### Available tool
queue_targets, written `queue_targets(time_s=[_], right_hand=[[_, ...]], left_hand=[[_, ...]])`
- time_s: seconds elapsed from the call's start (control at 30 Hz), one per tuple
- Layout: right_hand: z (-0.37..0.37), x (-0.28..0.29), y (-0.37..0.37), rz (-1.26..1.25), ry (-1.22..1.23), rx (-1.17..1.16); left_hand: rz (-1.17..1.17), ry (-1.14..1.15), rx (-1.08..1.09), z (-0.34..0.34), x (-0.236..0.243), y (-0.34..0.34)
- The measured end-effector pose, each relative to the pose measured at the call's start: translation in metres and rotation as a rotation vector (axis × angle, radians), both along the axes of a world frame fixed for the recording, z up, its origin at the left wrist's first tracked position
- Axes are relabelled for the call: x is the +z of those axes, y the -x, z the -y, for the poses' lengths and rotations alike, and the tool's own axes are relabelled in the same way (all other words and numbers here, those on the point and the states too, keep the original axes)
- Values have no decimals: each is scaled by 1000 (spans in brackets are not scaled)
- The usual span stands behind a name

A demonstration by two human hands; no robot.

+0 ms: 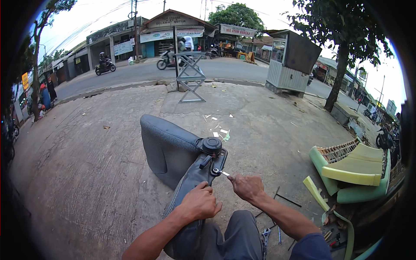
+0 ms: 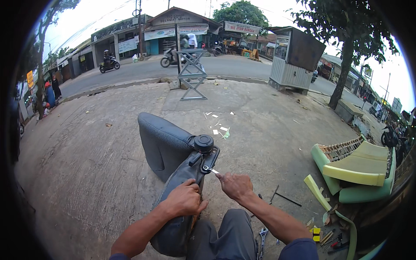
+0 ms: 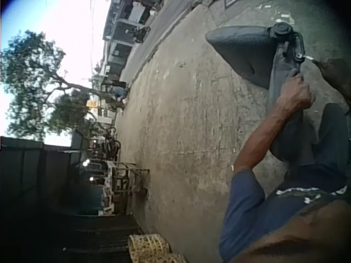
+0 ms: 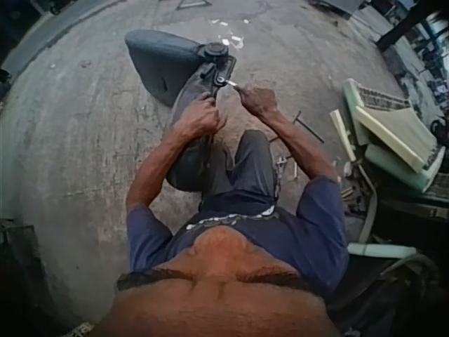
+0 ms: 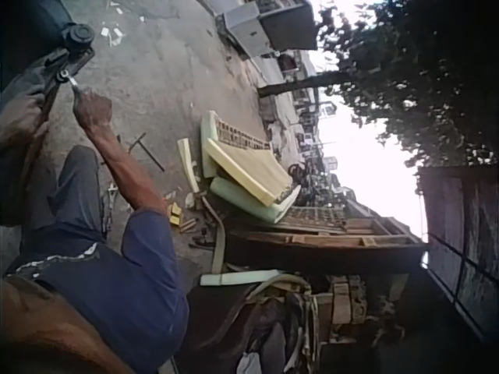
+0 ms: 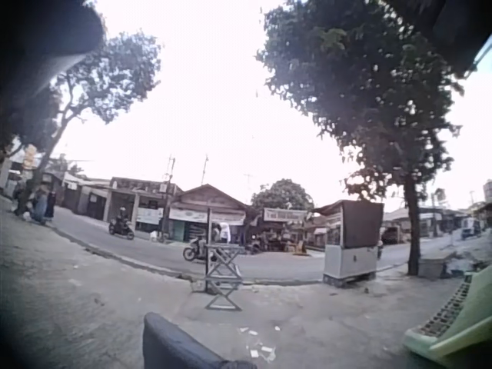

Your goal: Using a wrench and other tools to repair or disassemble a vehicle seat cushion outdoors.

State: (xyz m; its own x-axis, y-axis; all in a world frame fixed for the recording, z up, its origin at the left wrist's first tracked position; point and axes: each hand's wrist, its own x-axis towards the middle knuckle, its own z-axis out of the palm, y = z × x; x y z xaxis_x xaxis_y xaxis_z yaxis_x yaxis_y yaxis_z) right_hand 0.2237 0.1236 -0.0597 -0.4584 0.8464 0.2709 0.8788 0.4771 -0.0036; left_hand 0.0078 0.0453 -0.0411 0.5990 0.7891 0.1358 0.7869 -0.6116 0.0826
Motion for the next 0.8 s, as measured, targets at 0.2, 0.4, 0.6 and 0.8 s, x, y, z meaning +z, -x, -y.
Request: queue_targets(time_s=[0.2, 0.4, 0.6, 0.8], right_hand=[[-21, -4, -16, 30, 6, 22], [-76, -13, -47, 136, -165, 339], [-137, -16, -49, 147, -270, 637], [-192, -12, -40, 162, -324, 845]], left_hand=[[72, 65, -27, 5, 4, -10], [86, 88, -18, 6, 6, -11], [155, 66, -31, 6, 9, -5], [205, 136, -38, 6, 21, -6]])
